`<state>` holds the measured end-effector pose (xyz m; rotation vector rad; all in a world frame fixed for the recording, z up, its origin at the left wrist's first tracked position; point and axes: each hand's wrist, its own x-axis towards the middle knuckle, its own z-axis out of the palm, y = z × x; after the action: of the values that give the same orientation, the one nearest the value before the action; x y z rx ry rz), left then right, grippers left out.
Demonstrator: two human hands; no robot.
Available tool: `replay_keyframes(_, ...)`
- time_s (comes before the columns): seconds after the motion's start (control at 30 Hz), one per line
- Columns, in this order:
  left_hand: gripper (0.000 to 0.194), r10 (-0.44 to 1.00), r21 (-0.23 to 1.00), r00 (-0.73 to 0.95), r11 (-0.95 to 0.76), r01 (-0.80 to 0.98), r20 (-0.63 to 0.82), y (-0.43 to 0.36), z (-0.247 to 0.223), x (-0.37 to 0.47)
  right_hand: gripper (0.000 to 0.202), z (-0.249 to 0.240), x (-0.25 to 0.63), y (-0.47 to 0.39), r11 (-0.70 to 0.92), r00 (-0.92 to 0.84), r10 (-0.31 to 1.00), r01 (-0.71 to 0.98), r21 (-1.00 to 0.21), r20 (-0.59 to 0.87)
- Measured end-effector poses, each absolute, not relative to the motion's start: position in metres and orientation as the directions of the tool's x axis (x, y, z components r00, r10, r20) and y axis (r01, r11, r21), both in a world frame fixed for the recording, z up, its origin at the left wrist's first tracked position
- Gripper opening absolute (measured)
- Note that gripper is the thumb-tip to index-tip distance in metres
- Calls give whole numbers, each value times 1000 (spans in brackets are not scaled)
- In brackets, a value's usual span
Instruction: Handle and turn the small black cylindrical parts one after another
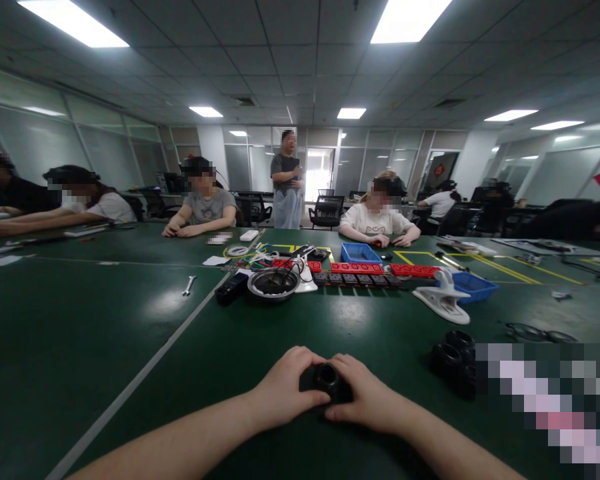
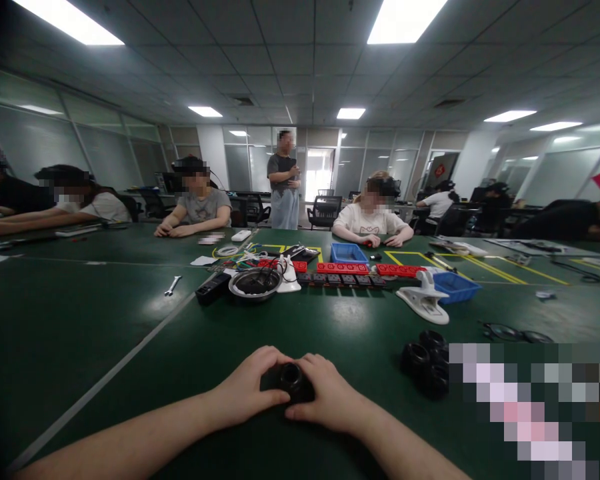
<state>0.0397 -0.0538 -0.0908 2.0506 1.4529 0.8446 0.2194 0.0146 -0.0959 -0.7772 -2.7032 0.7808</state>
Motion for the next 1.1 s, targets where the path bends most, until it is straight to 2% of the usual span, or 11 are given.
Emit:
replay_keyframes(0.1,38,929,691,304,-360,626,209,-53,-89,37,34,-91,225,23,647,-868,497,375,-664,-5)
replay_keyframes(0.2,38,929,695,313,-357,624,196,-53,-89,38,31,-92,225,24,603,-829,559,430,-673,-29)
replay_keyframes(0.3,35,950,702,253,-306,643,182,-53,-93,42,35,-96,219,18,630,-764,645,536,-562,-6)
replay_keyframes(0.47,33,982,697,76,-177,695,174,-55,-98,48,36,-101,209,2,689,-684,717,668,-283,131)
replay_keyframes(0.53,33,984,699,67,-163,696,162,-55,-98,49,40,-101,209,1,706,-688,706,660,-257,172)
replay_keyframes(0.67,33,974,716,156,-228,660,166,-55,-93,45,53,-100,217,10,738,-769,626,527,-422,133)
replay_keyframes(0.77,34,952,714,257,-295,635,166,-53,-90,39,43,-96,224,21,728,-851,522,415,-547,49)
replay_keyframes(0.87,36,937,713,317,-322,624,146,-52,-88,35,33,-94,228,29,704,-887,461,354,-616,17)
replay_keyframes(1.0,35,947,721,295,-292,629,127,-53,-87,39,34,-96,227,29,682,-863,505,396,-614,4)
replay_keyframes(1.1,33,971,721,207,-230,653,122,-57,-89,46,38,-100,222,21,693,-803,596,500,-519,21)
